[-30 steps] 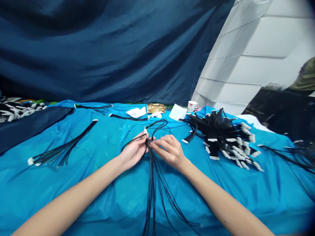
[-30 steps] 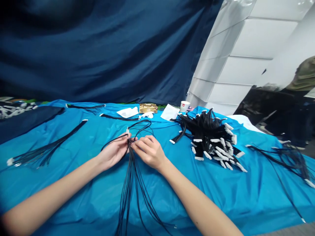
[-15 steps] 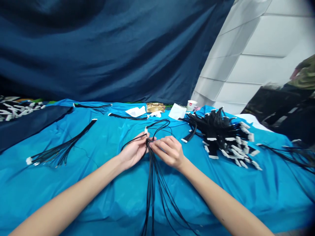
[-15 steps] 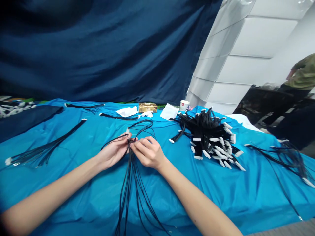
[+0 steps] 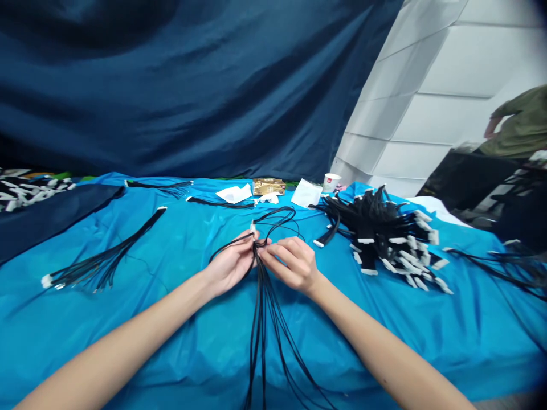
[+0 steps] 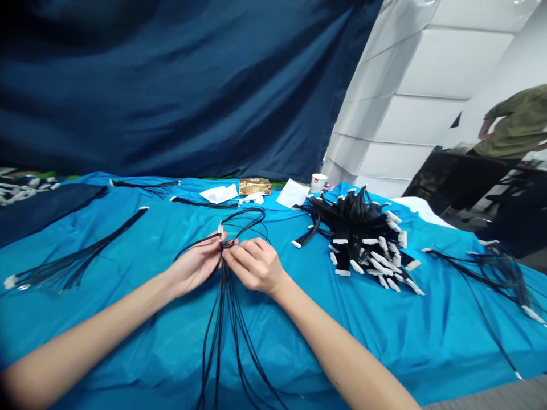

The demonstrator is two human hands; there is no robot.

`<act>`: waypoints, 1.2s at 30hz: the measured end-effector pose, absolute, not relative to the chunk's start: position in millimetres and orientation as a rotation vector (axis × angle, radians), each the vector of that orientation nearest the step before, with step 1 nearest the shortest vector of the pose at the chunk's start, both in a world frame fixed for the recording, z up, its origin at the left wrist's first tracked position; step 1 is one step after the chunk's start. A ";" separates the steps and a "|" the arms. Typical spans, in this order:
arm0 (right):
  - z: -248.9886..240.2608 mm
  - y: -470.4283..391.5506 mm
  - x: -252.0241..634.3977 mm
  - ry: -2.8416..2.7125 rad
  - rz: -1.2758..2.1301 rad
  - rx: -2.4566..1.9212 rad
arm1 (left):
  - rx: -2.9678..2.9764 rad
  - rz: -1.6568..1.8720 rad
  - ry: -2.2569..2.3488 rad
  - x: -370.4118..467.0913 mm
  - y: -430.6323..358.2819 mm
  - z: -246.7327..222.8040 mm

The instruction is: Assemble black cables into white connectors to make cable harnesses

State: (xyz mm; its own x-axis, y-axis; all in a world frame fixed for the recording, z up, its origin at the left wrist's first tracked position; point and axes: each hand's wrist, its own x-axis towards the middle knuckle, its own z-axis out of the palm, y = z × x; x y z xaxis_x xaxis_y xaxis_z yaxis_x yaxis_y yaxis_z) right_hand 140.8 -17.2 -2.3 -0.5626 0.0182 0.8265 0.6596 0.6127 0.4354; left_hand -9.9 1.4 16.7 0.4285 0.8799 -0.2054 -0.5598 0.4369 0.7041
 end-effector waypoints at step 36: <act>26.2 -3.7 166.5 -0.839 0.562 -0.809 | 0.609 0.976 0.697 -10.8 9.2 7.8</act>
State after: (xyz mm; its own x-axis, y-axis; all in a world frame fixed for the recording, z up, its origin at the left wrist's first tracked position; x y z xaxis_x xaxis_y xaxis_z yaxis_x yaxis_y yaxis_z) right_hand 166.5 -3.7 26.2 0.5574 0.7123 0.4264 -0.1230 0.5789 -0.8061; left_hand -10.8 9.2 7.8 0.3826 0.8894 -0.2502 -0.5254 0.4322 0.7329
